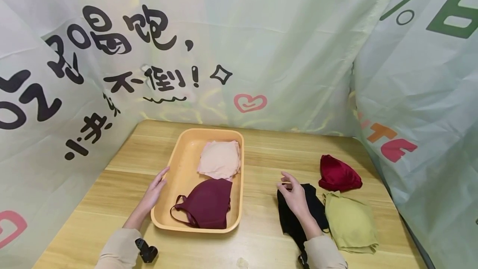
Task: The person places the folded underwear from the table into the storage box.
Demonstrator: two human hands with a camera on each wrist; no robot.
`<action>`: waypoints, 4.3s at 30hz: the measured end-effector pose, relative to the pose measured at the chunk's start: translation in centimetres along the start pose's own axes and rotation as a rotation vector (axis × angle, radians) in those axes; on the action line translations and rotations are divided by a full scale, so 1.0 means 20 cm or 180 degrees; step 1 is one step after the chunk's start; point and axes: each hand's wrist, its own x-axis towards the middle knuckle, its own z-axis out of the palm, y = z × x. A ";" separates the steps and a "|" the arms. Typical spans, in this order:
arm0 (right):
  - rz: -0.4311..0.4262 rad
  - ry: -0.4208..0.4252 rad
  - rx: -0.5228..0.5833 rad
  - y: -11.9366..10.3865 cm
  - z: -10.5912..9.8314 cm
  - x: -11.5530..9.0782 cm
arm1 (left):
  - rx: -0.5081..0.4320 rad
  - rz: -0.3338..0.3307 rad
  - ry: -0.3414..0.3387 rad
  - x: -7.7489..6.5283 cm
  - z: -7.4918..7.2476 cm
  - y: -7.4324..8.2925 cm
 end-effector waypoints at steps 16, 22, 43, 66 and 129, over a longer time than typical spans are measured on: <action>0.0159 0.0019 -0.0194 0.08 -0.12 -0.04 | 0.0044 0.0004 0.0035 0.00 0.00 0.00; 0.0181 0.0149 -0.0285 0.11 -0.16 -0.07 | 0.0013 -0.0017 0.0031 0.00 0.00 -0.01; 0.0428 -0.0462 -0.0673 0.21 -0.31 -0.18 | 0.0031 -0.0002 0.0002 0.00 -0.01 0.02; 0.0999 -0.1120 -0.0716 0.18 -0.32 -0.15 | 0.0016 0.0018 0.0027 0.01 0.00 -0.01; 0.0770 0.0114 0.2268 -0.06 -0.22 -0.18 | 0.0007 -0.0153 0.0000 -0.04 0.01 0.13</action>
